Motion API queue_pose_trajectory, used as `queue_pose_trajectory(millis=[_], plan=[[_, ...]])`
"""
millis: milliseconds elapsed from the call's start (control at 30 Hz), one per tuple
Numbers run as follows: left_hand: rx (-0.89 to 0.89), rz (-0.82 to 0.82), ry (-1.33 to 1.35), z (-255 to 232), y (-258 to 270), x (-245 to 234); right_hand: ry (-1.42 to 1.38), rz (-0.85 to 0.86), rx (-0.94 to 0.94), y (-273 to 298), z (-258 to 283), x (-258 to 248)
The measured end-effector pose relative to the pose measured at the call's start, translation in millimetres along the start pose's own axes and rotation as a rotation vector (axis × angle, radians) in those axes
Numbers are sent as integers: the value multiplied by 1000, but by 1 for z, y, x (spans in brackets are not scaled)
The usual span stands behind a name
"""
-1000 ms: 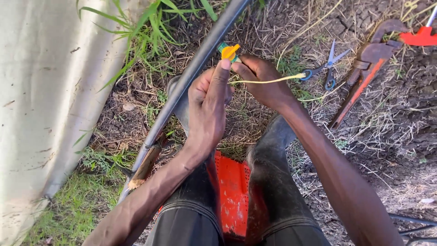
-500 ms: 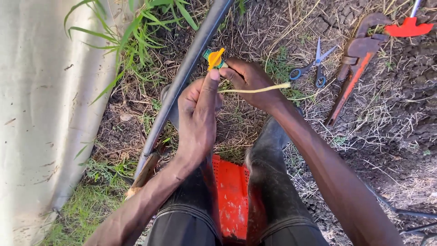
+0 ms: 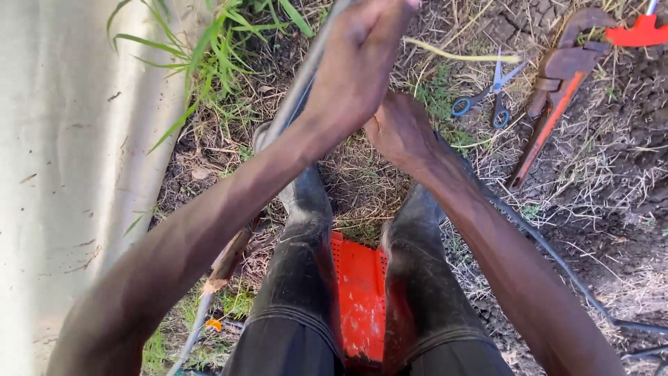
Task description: Assembling an irrigation system by inserting a valve into a pipe and securing it with a hand-tied fastener.
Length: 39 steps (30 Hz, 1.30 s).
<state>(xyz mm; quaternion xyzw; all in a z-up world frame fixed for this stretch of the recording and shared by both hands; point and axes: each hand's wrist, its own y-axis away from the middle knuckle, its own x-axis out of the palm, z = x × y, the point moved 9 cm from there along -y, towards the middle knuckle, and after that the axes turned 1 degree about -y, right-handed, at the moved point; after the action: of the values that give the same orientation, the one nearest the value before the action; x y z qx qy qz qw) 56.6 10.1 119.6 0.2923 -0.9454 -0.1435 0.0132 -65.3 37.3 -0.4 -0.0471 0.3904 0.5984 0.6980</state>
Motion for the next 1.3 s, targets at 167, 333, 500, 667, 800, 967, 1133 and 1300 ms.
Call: queue_pose_trajectory(millis=[167, 333, 500, 667, 800, 967, 1133, 1300], plan=[[123, 153, -715, 111, -60, 51, 65, -100, -132, 5, 30, -23], [-208, 338, -478, 122, -59, 71, 100, -130, -116, 8, 33, -24], [-322, 524, -705, 164, -64, 73, 215, -165, -127, 10, 37, -24], [-454, 484, -627, 151, -62, 59, 208, -180, -136, 10, 39, -26], [-465, 536, -543, 137, -53, 64, 241, -135, -146, 12, 39, -24], [-489, 504, -569, 127, -56, 56, 200, -149, -167, 8, 47, -35], [-275, 418, -603, 170, -82, 64, -91, 42, -64, 0, 45, -37], [-315, 452, -568, 162, -76, 74, -499, 300, 459, 1, 26, -36]])
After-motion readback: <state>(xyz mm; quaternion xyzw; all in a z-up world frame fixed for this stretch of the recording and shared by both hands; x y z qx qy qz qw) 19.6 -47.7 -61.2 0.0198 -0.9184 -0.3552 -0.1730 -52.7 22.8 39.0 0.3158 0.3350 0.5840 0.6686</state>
